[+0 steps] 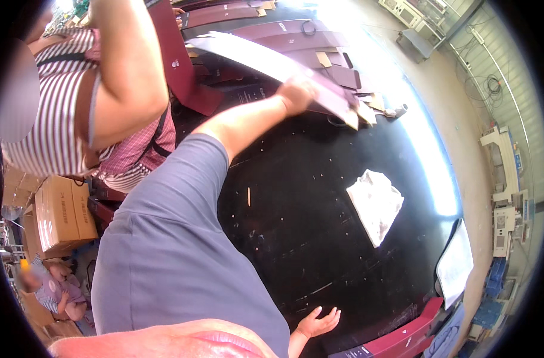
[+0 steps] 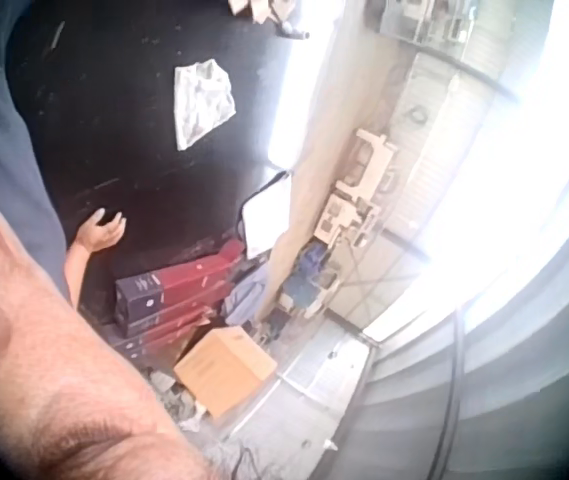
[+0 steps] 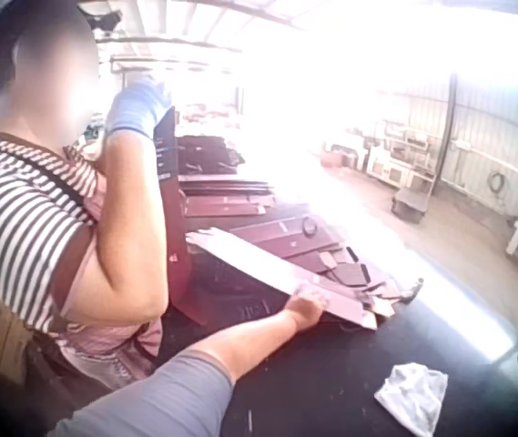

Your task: The person folds flat maroon cardboard sheets into rectangular boxes by hand, aligning edges and creasing flaps. The person stacks the completed boxes on a nearby table.

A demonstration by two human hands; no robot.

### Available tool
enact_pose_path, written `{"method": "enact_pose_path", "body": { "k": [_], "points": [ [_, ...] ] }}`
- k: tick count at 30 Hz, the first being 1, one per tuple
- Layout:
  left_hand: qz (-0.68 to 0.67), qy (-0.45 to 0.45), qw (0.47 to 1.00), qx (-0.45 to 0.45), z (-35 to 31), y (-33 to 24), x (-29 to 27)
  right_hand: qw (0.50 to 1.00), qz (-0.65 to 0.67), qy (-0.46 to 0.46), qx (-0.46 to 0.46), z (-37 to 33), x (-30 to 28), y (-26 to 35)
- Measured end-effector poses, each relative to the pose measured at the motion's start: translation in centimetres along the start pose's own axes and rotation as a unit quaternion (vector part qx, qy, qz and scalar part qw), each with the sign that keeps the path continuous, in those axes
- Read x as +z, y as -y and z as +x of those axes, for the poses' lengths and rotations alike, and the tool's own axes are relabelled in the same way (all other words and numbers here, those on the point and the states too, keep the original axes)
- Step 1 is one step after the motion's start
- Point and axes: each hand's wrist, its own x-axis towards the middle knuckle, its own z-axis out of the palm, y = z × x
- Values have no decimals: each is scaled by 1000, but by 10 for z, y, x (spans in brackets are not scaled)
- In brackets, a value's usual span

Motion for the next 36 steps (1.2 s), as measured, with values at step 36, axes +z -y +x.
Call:
{"method": "enact_pose_path", "body": {
  "k": [36],
  "points": [
    [-803,324,501,9,-143,-289,-315,666,735,-130,-10,167,-254,12]
  ]
}}
